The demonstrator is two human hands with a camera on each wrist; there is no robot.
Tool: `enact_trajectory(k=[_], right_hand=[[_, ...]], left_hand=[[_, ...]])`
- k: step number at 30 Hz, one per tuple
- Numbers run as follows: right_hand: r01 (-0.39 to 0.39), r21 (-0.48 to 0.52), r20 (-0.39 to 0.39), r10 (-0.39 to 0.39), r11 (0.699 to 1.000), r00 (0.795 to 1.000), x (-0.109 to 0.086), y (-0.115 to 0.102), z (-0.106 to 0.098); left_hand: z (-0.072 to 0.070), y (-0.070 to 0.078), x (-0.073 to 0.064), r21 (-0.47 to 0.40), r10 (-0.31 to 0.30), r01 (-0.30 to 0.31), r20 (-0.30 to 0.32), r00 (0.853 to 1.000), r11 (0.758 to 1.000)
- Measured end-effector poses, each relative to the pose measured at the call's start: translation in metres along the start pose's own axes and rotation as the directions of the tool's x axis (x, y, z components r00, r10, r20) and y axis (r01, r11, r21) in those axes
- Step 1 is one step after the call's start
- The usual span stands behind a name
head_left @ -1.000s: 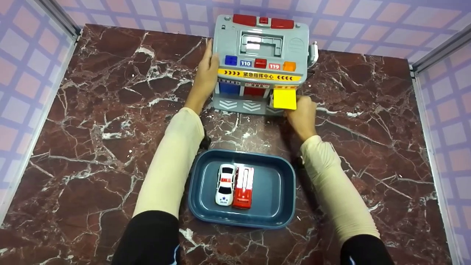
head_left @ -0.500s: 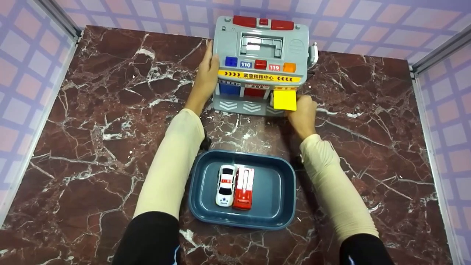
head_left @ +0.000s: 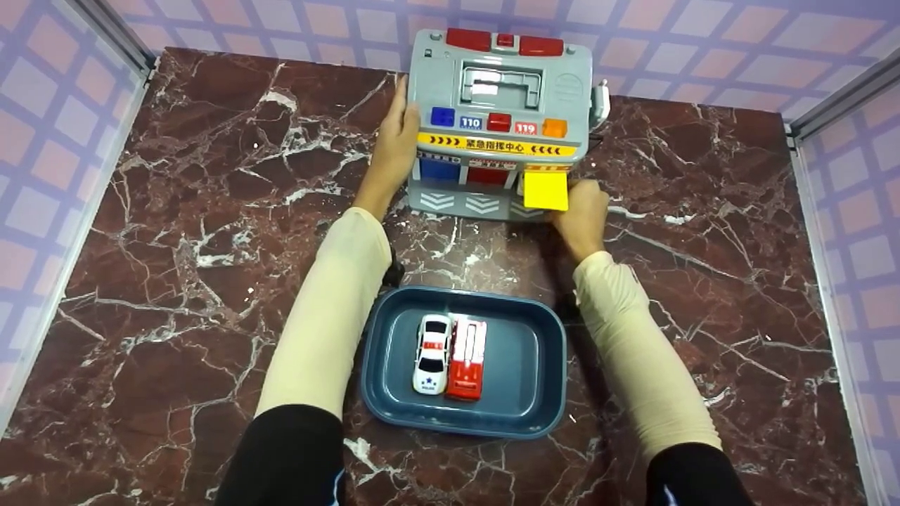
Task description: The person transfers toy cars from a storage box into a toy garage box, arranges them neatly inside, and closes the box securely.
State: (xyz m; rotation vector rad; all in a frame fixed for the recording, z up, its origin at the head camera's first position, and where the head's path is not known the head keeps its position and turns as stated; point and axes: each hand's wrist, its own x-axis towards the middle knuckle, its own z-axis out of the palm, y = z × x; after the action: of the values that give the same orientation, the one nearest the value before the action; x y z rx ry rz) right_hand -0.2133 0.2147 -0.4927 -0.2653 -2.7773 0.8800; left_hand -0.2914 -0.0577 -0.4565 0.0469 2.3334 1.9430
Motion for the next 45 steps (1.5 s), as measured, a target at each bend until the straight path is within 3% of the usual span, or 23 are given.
enact_trajectory(k=[5, 12, 16, 19, 23, 26, 28, 35, 39, 43, 45], right_hand=[[-0.032, -0.030, 0.006, 0.032, 0.999, 0.999, 0.002, 0.000, 0.001], [-0.066, -0.033, 0.027, 0.067, 0.997, 0.997, 0.004, 0.000, 0.001], [-0.088, -0.053, 0.041, 0.090, 0.995, 0.995, 0.006, -0.001, 0.002], [-0.139, -0.064, 0.050, 0.142, 0.988, 0.989, 0.008, -0.002, 0.003], [-0.252, -0.057, 0.056, 0.255, 0.966, 0.965, 0.010, -0.003, 0.004], [-0.296, -0.042, 0.054, 0.298, 0.954, 0.953, 0.011, -0.005, 0.004], [-0.291, -0.039, 0.055, 0.292, 0.956, 0.955, 0.011, -0.004, 0.004], [-0.229, 0.005, 0.060, 0.228, 0.973, 0.972, 0.008, 0.000, 0.003], [-0.242, 0.067, 0.115, 0.233, 0.968, 0.966, 0.007, 0.001, -0.001], [-0.295, 0.177, 0.187, 0.262, 0.939, 0.947, 0.004, 0.001, -0.008], [-0.315, 0.207, 0.174, 0.282, 0.926, 0.943, 0.003, 0.000, -0.014]], left_hand=[[0.000, 0.001, -0.001, -0.013, 0.022, -0.022, 0.001, 1.000, 1.000], [-0.001, 0.021, -0.015, -0.042, -0.012, 0.013, 0.017, 1.000, 0.999], [-0.001, 0.024, -0.019, -0.053, -0.021, 0.022, 0.022, 1.000, 0.998], [-0.001, 0.024, -0.019, -0.052, -0.027, 0.028, 0.025, 0.999, 0.998], [0.000, 0.023, -0.019, -0.045, -0.030, 0.031, 0.021, 0.999, 0.999], [0.000, 0.023, -0.018, -0.045, -0.029, 0.030, 0.018, 0.999, 0.999], [0.000, 0.022, -0.017, -0.050, -0.030, 0.030, 0.019, 0.999, 0.998], [0.000, 0.000, 0.001, -0.013, 0.013, -0.013, 0.014, 1.000, 1.000], [0.001, -0.001, 0.001, -0.002, 0.009, -0.009, 0.014, 1.000, 1.000], [0.000, -0.001, 0.001, 0.012, -0.012, 0.012, 0.009, 1.000, 1.000], [0.000, 0.000, 0.001, 0.015, -0.018, 0.017, 0.007, 1.000, 1.000]])
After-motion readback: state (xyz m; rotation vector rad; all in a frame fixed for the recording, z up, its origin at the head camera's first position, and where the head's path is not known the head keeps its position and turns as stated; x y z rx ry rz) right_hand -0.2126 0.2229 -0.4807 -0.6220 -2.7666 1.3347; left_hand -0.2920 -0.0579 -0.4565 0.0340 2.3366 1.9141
